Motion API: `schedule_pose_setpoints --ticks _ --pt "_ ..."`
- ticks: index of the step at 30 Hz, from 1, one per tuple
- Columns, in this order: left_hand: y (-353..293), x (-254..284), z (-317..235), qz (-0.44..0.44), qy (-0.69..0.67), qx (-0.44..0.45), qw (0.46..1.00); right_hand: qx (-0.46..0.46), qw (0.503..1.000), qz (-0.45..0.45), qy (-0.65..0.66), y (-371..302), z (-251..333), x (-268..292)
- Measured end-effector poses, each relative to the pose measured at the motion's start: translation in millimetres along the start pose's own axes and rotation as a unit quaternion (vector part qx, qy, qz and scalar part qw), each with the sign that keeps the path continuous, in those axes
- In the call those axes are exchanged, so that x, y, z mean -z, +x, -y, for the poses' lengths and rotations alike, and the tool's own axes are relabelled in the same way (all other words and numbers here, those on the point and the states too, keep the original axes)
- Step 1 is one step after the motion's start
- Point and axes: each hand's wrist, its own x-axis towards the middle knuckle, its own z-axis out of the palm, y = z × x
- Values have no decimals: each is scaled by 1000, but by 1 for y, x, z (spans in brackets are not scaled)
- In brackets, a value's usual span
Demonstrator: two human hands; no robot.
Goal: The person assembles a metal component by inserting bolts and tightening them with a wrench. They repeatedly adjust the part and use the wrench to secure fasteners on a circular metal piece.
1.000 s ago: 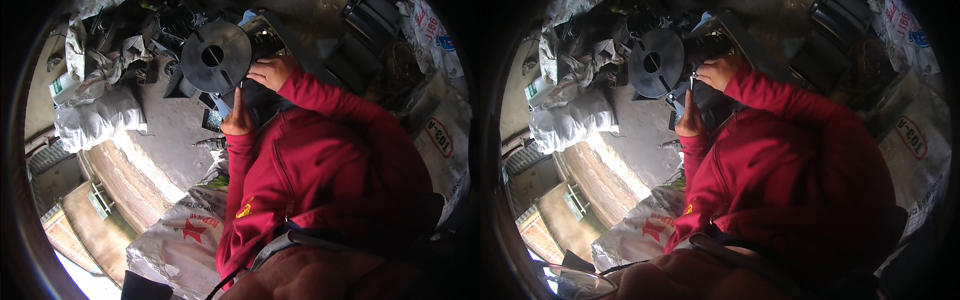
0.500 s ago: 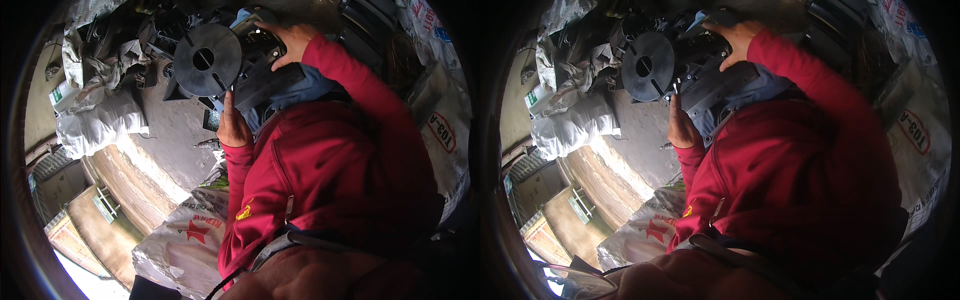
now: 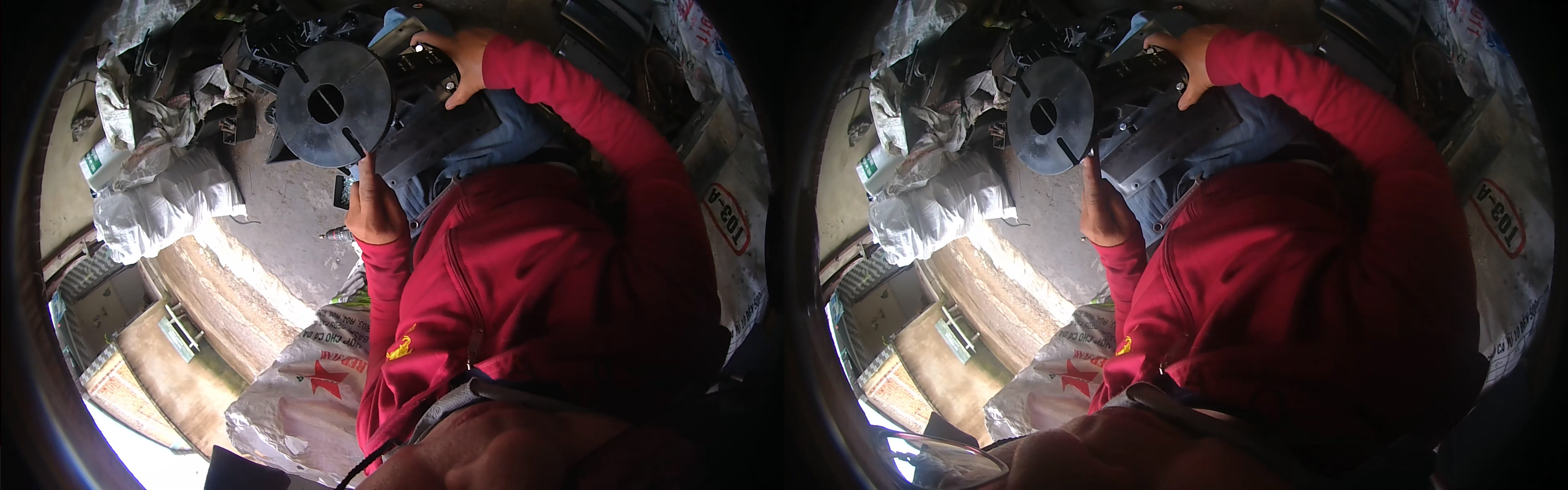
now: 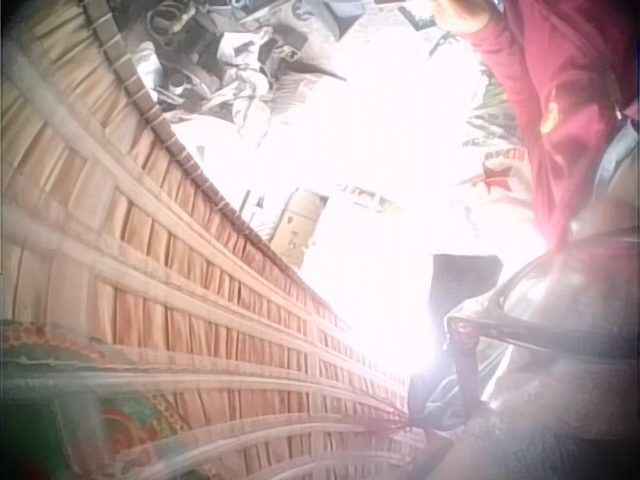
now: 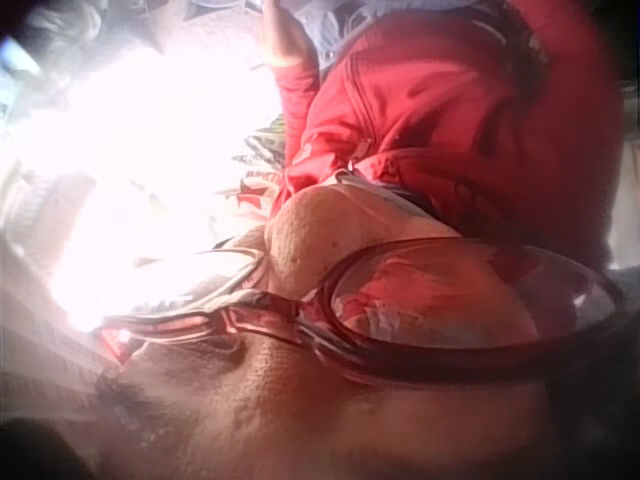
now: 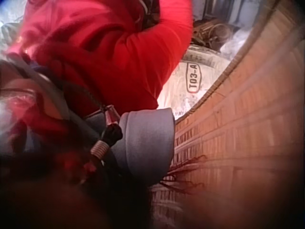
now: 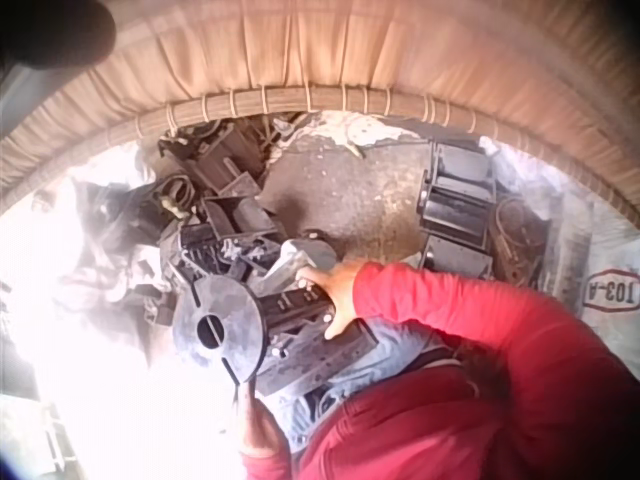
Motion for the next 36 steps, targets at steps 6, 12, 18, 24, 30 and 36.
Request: schedule_pose_setpoints --ticks 6,12,18,24,30,36 --pt "-25 -20 18 44 -21 41 998 24 1000 -11 -1 2 -3 -5" --pt "-14 -13 12 11 -45 46 998 46 998 -28 24 3 -7 -10" --pt "-9 -11 16 23 -59 62 996 8 1000 -7 0 4 -2 0" --pt "-18 -31 21 28 -108 94 989 20 1000 -8 -4 3 -1 -5" --pt "-11 -6 11 6 -51 32 998 10 1000 1 11 4 -5 -5" --pt "-19 -32 33 77 -7 41 996 13 1000 -2 -6 8 -5 -6"
